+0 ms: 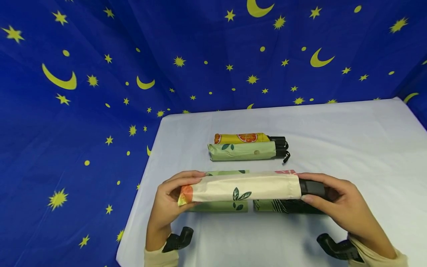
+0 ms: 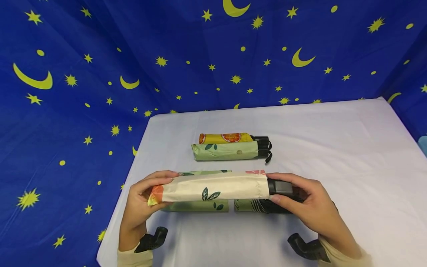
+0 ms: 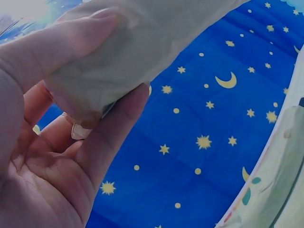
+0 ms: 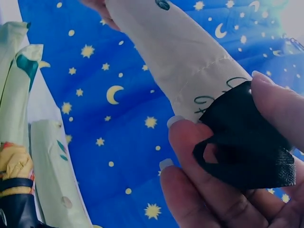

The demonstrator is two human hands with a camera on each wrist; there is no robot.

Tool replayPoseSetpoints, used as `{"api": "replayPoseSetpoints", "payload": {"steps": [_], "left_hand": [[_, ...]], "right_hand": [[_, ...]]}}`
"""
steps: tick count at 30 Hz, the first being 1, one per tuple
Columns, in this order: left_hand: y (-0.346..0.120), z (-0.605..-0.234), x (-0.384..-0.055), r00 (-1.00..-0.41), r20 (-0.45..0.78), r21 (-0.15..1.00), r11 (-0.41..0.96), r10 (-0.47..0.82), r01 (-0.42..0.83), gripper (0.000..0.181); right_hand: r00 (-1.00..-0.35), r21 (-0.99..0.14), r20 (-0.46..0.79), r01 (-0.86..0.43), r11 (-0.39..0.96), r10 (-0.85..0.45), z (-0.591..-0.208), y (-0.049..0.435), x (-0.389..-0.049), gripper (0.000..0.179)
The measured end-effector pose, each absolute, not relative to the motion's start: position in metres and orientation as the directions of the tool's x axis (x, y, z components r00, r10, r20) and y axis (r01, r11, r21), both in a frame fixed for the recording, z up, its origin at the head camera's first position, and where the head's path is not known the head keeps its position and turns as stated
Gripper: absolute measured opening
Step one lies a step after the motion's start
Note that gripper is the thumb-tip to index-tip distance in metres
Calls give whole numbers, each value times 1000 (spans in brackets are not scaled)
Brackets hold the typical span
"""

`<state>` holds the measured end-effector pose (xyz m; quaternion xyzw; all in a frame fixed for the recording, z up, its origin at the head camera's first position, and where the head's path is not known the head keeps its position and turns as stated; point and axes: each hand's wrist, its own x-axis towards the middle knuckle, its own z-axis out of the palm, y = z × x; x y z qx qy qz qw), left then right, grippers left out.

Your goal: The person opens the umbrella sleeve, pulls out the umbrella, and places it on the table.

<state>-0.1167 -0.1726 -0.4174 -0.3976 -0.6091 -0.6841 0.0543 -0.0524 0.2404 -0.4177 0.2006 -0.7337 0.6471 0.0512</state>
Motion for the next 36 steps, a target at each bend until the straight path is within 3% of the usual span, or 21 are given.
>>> {"api": "replayPoseSetpoints", "payload": {"steps": [13,19,24,36], "left_hand": [[-181,-424,-120,-640,625,776,-266,447,572,52],[-179,-427,-124,-637,628,776,-295,447,558,59],[-179,-426,-126,-654,655,756,-317,379,573,51],[-181,-426,-126,-662,660,751,-336,356,568,51]], "right_hand": [[-919,-940,336,-342,-9,-204,-424,248,-54,50],[-959,-962,256,-265,71,-119,-421,245,-51,47],[-975,-968,213,-219,125,-59,-418,247,-49,46],[-970,-961,237,-243,130,-55,-419,252,-49,43]]}}
